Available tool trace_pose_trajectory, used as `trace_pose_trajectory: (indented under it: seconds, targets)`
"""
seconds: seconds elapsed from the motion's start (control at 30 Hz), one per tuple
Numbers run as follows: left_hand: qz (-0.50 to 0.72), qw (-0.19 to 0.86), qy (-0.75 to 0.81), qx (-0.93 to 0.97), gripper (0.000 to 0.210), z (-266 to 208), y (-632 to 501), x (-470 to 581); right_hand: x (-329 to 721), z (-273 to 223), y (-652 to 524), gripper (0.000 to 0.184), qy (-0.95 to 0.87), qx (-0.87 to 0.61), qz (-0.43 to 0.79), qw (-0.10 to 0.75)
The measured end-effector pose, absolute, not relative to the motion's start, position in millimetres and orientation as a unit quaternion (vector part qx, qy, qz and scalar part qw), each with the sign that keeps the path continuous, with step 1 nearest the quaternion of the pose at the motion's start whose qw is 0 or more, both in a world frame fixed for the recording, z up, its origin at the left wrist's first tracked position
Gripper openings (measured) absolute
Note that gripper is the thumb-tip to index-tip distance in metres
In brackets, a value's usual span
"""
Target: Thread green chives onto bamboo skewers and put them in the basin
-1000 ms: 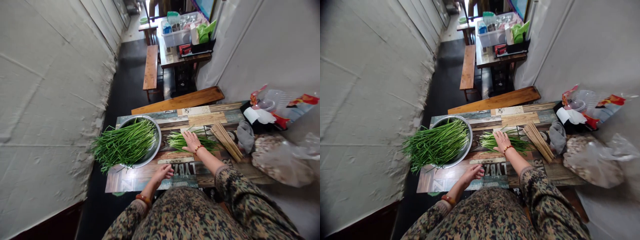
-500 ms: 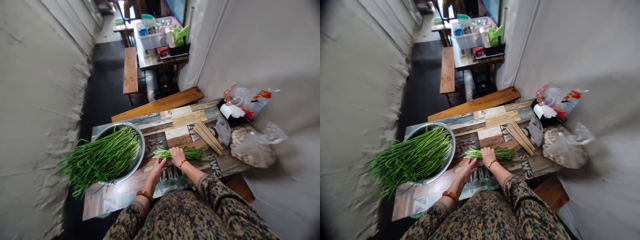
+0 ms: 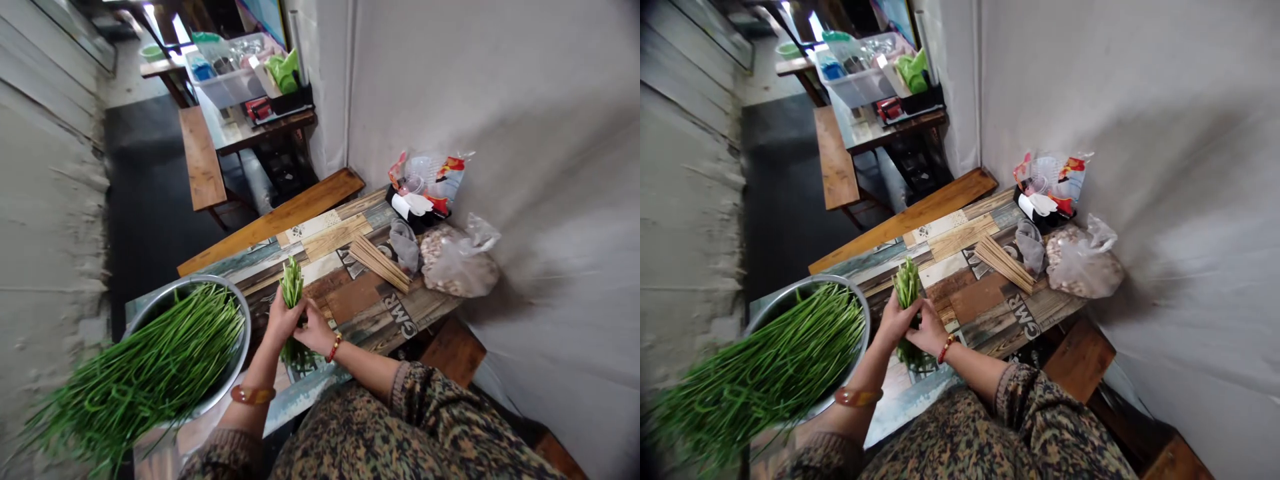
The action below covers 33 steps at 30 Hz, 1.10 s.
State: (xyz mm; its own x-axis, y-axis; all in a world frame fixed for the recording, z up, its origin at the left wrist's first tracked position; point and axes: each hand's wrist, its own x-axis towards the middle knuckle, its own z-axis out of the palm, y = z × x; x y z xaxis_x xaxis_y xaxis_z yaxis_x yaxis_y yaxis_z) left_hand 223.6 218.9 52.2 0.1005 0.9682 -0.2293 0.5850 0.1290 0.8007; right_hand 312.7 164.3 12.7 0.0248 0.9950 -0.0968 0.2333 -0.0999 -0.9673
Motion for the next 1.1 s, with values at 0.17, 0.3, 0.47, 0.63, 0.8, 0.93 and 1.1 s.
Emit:
trace_pose_trajectory:
  seconds: [0.17,0.3,0.47,0.63,0.8,0.93,1.1]
  targets:
    - [0.031,0.241,0.588,0.772,0.063,46,227,237,354,-6,155,0.044,-0.560,-0.598,0.466,0.335]
    - [-0.075,0.162,0.555,0.813,0.076,3,206,242,406,-35,125,0.045,-0.550,-0.659,0.428,0.282]
    - [-0.069,0.161,0.537,0.825,0.076,-24,169,231,471,-56,83,0.039,-0.554,-0.691,0.389,0.256]
    - [-0.020,0.165,0.569,0.806,0.069,-19,134,221,494,-70,74,0.040,-0.679,-0.659,0.271,0.178]
    - [-0.041,0.226,0.501,0.834,0.068,-28,79,213,489,-70,76,0.041,-0.752,-0.605,0.234,0.116]
    - [-0.059,0.280,0.455,0.843,0.067,-44,54,206,490,-74,72,0.040,-0.770,-0.583,0.238,0.101]
    - [-0.042,0.265,0.519,0.812,0.063,-52,88,195,485,-79,70,0.040,-0.762,-0.591,0.245,0.096]
